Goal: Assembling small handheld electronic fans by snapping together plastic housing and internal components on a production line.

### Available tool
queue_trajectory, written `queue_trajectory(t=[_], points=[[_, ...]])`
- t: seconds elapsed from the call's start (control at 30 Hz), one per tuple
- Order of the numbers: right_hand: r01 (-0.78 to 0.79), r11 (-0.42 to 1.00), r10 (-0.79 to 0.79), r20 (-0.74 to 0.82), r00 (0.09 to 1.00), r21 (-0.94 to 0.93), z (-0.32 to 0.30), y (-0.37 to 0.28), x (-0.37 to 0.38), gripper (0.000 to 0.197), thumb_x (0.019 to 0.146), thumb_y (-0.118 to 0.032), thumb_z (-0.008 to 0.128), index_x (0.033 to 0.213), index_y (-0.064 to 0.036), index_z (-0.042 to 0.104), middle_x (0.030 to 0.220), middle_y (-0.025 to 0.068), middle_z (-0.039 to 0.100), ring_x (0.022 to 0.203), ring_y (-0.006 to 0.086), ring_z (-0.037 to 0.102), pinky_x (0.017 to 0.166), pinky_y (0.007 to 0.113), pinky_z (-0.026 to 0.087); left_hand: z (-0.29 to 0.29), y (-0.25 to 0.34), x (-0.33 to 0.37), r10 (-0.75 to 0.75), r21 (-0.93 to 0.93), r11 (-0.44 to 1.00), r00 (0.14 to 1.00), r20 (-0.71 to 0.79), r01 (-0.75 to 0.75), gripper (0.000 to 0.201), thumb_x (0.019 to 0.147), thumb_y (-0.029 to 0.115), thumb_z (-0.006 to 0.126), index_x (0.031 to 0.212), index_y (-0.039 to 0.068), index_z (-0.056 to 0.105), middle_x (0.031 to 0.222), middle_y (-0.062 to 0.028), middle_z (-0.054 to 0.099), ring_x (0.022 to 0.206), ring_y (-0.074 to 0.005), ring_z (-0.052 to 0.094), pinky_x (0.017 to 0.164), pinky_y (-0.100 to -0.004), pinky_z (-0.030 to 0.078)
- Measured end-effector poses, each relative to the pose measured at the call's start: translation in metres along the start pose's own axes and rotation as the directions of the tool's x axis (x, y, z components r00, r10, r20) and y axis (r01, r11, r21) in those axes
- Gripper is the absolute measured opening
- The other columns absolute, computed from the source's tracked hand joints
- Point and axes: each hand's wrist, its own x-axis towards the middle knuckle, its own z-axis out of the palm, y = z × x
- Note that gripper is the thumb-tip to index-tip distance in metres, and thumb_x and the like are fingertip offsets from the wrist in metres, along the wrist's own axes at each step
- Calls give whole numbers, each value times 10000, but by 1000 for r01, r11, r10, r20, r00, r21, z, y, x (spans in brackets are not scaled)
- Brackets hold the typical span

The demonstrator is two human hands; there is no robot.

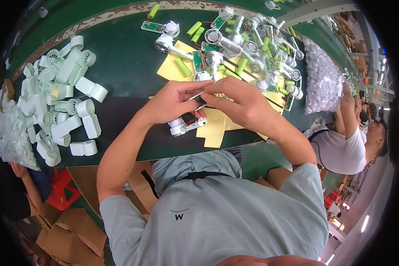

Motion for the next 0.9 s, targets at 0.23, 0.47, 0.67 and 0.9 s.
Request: queue_trajectory(t=[0.23,0.47,0.67,0.9], points=[[5,997,-3,28,1000,-80,1,-5,2,337,670,-32,694,999,44,687,967,117,653,857,268,651,684,355,547,-4,-2,-3,40,15,999,997,65,-41,566,915,-74,469,1474,-30,393,1167,-101,636,849,-130,664,782,-285,548],[79,991,-72,58,996,-112,-2,-4,11,280,689,-53,677,961,14,674,906,101,667,816,259,662,657,356,543,-5,-4,-2,8,111,994,1000,26,-11,502,950,-11,497,1449,25,468,823,-41,643,714,-89,608,679,-258,510],[25,996,-15,113,993,-87,-3,5,10,262,696,-52,676,953,-3,681,880,100,698,805,261,679,663,355,553,-3,-9,0,8,127,992,999,-48,-1,436,962,2,501,1396,33,539,757,-37,638,660,-74,586,632,-244,495],[8,996,-17,-105,994,-84,1,5,2,311,705,28,703,1015,1,698,991,119,689,840,268,683,694,341,562,-2,-4,1,-12,109,994,997,-74,20,432,950,-6,493,1376,26,559,742,-38,640,627,-82,581,609,-253,498]])
